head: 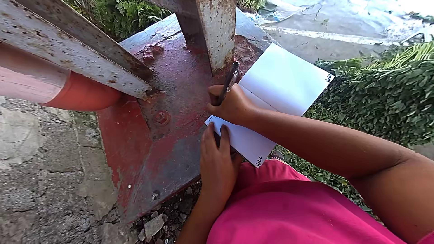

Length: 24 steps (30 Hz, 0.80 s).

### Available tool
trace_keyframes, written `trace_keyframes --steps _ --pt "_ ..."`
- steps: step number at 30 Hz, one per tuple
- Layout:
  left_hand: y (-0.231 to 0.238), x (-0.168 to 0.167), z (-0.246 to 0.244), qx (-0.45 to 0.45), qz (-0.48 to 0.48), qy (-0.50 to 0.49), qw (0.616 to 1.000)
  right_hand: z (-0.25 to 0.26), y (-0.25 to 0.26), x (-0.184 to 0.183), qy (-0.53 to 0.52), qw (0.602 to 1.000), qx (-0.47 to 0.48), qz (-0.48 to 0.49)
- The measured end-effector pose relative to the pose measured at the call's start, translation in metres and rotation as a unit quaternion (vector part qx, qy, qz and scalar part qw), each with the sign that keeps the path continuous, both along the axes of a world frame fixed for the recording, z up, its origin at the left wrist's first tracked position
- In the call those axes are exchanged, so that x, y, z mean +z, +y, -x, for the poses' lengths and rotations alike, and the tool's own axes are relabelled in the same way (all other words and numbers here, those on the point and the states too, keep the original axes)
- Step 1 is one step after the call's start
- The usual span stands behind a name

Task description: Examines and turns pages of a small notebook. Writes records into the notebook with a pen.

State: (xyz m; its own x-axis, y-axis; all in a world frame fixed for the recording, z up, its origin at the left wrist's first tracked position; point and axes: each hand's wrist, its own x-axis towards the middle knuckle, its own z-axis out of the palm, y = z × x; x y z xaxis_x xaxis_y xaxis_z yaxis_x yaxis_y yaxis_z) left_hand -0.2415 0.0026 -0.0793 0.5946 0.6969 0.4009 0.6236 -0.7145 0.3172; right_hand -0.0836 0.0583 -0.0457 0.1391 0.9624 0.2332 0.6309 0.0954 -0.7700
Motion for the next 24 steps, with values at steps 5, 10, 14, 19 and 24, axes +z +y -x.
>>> trace_keyframes --steps 5,10,14,19,24 --pt "-0.0006 -0.0005 -0.0001 0.001 -0.003 -0.003 1.000 0.0022 0.0000 -0.0001 -0.033 0.999 -0.008 0.005" --pt "-0.0006 -0.0006 -0.0005 0.001 -0.001 -0.006 1.000 0.0007 0.0007 -0.0018 -0.031 0.999 0.006 -0.009" --pt "-0.0011 -0.0015 0.0004 0.004 0.001 -0.003 1.000 0.0015 -0.0008 -0.0007 -0.012 1.000 -0.008 -0.012" --pt "-0.0014 -0.0004 -0.0002 0.004 0.004 -0.005 1.000 -0.0007 0.0004 -0.0065 -0.005 0.999 -0.031 -0.044" --pt "-0.0012 -0.0009 -0.0002 0.002 0.005 -0.004 1.000 -0.0001 0.0005 -0.0044 -0.027 0.999 -0.023 -0.024"
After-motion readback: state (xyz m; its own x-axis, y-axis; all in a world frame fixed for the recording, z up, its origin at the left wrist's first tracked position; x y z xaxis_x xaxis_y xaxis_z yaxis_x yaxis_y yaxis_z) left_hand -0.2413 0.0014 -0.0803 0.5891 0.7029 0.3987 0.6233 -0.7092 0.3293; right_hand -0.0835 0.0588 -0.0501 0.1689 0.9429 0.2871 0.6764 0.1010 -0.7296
